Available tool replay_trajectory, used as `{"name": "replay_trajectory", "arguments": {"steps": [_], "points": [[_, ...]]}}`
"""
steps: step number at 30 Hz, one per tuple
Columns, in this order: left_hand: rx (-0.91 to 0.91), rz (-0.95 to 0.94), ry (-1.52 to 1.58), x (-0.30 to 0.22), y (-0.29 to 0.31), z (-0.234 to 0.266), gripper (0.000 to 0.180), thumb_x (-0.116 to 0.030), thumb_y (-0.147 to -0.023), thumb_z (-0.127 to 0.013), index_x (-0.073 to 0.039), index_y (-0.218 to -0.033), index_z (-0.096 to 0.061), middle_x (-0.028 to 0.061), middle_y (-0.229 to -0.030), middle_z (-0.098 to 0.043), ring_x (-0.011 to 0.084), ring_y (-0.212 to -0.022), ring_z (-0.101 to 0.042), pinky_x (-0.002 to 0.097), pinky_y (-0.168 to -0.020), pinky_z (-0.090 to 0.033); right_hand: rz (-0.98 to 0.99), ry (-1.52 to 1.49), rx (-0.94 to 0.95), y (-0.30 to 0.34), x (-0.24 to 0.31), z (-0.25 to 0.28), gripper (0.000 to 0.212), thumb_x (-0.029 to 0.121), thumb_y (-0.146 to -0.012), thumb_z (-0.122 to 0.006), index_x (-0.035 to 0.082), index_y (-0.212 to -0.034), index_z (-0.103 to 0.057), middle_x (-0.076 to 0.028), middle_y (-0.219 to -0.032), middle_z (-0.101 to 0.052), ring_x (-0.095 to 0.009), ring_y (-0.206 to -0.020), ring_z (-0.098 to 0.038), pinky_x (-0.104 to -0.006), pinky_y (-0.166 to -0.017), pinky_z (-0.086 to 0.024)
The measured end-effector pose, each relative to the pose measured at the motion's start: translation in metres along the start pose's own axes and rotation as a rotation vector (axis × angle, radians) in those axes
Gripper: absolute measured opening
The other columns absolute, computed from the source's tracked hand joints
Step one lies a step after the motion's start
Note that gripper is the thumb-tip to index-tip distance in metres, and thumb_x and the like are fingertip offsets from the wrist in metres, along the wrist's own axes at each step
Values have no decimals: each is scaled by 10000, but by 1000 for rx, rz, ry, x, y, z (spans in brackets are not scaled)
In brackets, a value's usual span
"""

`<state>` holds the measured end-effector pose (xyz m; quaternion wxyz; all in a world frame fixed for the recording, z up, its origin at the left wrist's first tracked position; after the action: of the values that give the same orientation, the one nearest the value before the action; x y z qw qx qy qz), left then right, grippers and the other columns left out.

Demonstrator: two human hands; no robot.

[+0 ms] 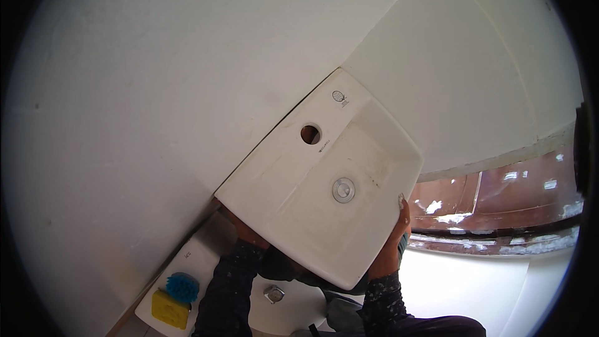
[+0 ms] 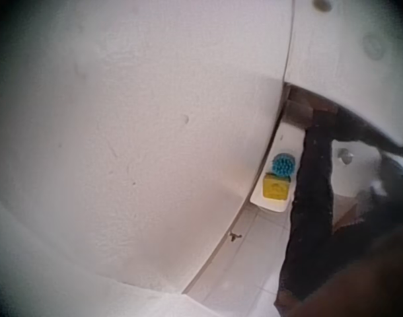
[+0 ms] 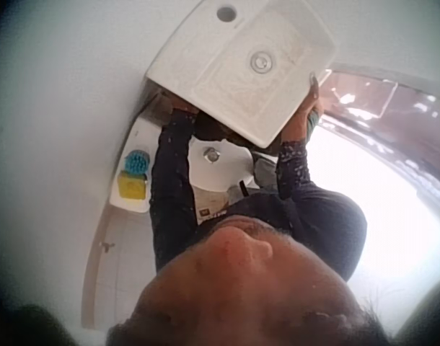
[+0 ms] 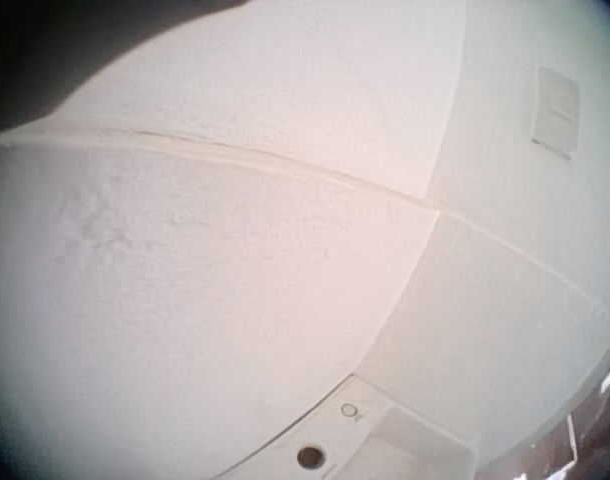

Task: The person positions a white ceramic sink against a wall, aligning it with the wall and adjusting its placement. The sink is held with both hands and repeatedly repositioned to fit properly.

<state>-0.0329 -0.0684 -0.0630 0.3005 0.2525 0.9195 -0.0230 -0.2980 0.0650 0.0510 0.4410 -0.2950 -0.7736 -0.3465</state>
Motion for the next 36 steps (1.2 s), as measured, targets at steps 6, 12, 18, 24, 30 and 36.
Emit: {"name": "replay_trajectory", "arguments": {"steps": [6, 12, 18, 24, 30, 36], "points": [[46, -24, 64, 1, 1, 1, 826, -712, -915, -153, -120, -1492, -160, 108, -1537, -231, 291, -1402, -250, 468, -1145, -217, -19, -25, 19, -1, -1, -1, 555, 412, -905, -412, -32, -1225, -507, -185, -1125, -593, -286, -995, -596, -372, -854, -501], [20, -77, -195, -1, 2, 7, 800, -685, -931, -180, -105, -1482, -184, 115, -1524, -254, 291, -1393, -264, 459, -1144, -217, -16, -7, 31, -3, -3, 4, 564, 399, -902, -417, -40, -1246, -492, -196, -1144, -587, -301, -1011, -594, -386, -878, -495], [91, -19, 199, 0, -1, -6, 894, -765, -878, -172, -106, -1482, -195, 111, -1520, -262, 300, -1383, -278, 470, -1124, -257, -9, -43, 48, -1, -2, 0, 554, 391, -903, -421, -42, -1239, -493, -197, -1137, -589, -303, -996, -600, -380, -871, -503], [23, -108, 120, -12, -1, -5, 551, -413, -986, -369, -29, -1379, -382, 131, -1366, -485, 264, -1243, -492, 416, -999, -449, 9, 6, 84, -3, -2, 1, 561, 398, -905, -415, -48, -1237, -490, -195, -1148, -580, -304, -1018, -588, -370, -877, -499], [-20, -79, 424, -7, -4, -4, 665, -541, -947, -319, -75, -1421, -321, 112, -1421, -411, 270, -1310, -401, 431, -1060, -369, -12, -48, 80, -6, -6, 5, 549, 389, -912, -407, -53, -1227, -493, -198, -1145, -578, -306, -1013, -588, -370, -873, -501], [-100, -164, -403, -21, -4, -4, 680, -557, -935, -323, -78, -1417, -332, 110, -1431, -402, 273, -1311, -397, 433, -1084, -335, -28, -71, 69, -4, -5, 2, 547, 388, -910, -413, -43, -1238, -487, -204, -1150, -577, -311, -1019, -588, -390, -872, -504]]}}
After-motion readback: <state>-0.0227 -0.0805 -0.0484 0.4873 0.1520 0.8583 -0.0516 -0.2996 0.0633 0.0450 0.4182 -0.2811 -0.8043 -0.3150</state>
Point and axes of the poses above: each hand's wrist, its own y-axis away from the middle knuckle, its own z-axis out of the back of the hand, x = y × z, the point moved 10 cm from there along -y, towards the middle knuckle
